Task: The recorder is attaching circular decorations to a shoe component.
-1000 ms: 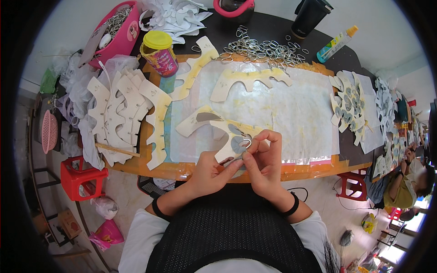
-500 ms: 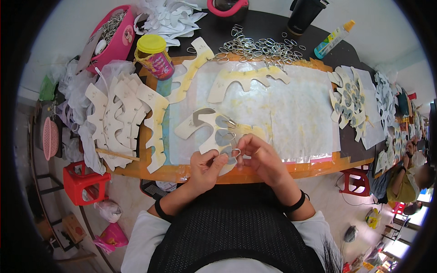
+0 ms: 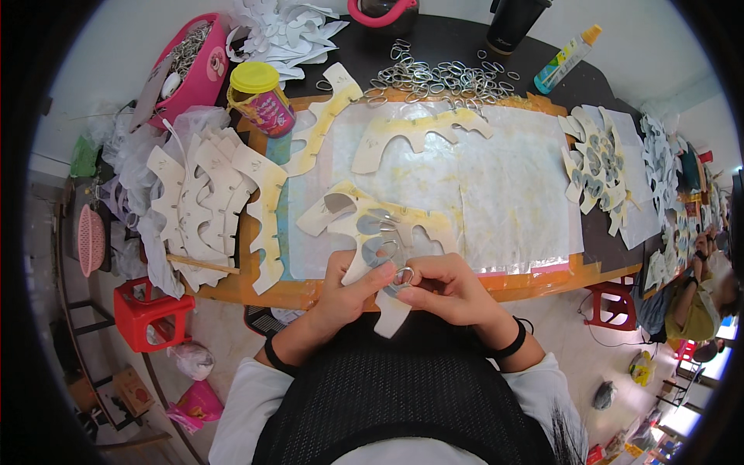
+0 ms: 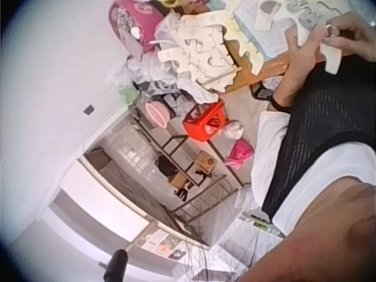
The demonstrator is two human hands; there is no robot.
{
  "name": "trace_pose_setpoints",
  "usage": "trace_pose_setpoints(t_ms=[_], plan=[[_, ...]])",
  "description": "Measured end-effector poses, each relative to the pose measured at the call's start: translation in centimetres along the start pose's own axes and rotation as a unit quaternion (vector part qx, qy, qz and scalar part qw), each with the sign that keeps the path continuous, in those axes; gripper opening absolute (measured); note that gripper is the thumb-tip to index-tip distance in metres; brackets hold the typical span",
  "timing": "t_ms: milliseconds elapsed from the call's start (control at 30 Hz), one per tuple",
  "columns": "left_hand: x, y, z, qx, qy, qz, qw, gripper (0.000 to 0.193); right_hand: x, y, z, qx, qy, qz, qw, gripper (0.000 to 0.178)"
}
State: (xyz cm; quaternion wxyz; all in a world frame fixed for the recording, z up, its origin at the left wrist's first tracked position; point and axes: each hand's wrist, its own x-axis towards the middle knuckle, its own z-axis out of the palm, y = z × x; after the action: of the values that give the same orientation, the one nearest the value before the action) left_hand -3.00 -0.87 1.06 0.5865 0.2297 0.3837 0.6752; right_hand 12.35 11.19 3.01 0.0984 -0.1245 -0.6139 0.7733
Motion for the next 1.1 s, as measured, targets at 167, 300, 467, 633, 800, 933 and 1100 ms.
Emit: trace_pose_setpoints(t_ms=[167, 300, 467, 633, 800, 933, 1100], plan=[[-0.5, -0.6, 1.7, -0.131, -0.001, 0.040, 0.991, 0.012, -0.1, 1.2, 0.5, 0.098, -0.007, -0.097, 0.991, 0.016], [-0.2, -1.1, 1.6, -0.108, 0.016, 0.026, 0.994, 0.013, -0.3, 2.9, 0.3, 0.209, -0.004, -0.044, 0.977, 0.015], [-0.7, -1.3, 1.3, 0.033, 0.101, 0.065, 0.992, 0.018, -0.3, 1.1, 0.3, 0.121, 0.012, -0.005, 0.993, 0.017], [-0.3, -1.0, 1.5, 0.059, 0.080, 0.065, 0.993, 0.019, 0.1, 0.7, 0.8, -0.072, 0.042, -0.089, 0.993, 0.015], [-0.5, -1.7, 0.6, -0.056, 0.027, 0.000, 0.998, 0.023, 0.2, 1.5, 0.6, 0.023, 0.012, -0.120, 0.992, 0.016], [-0.4, -2.2, 0.0, -0.101, -0.027, 0.034, 0.994, 0.039, -0.3, 1.4, 0.2, 0.057, 0.008, -0.068, 0.996, 0.017], [-0.6, -1.4, -0.2, -0.030, -0.010, -0.001, 0.999, 0.035, -0.8, 1.6, -1.1, -0.083, 0.022, -0.086, 0.993, 0.019]])
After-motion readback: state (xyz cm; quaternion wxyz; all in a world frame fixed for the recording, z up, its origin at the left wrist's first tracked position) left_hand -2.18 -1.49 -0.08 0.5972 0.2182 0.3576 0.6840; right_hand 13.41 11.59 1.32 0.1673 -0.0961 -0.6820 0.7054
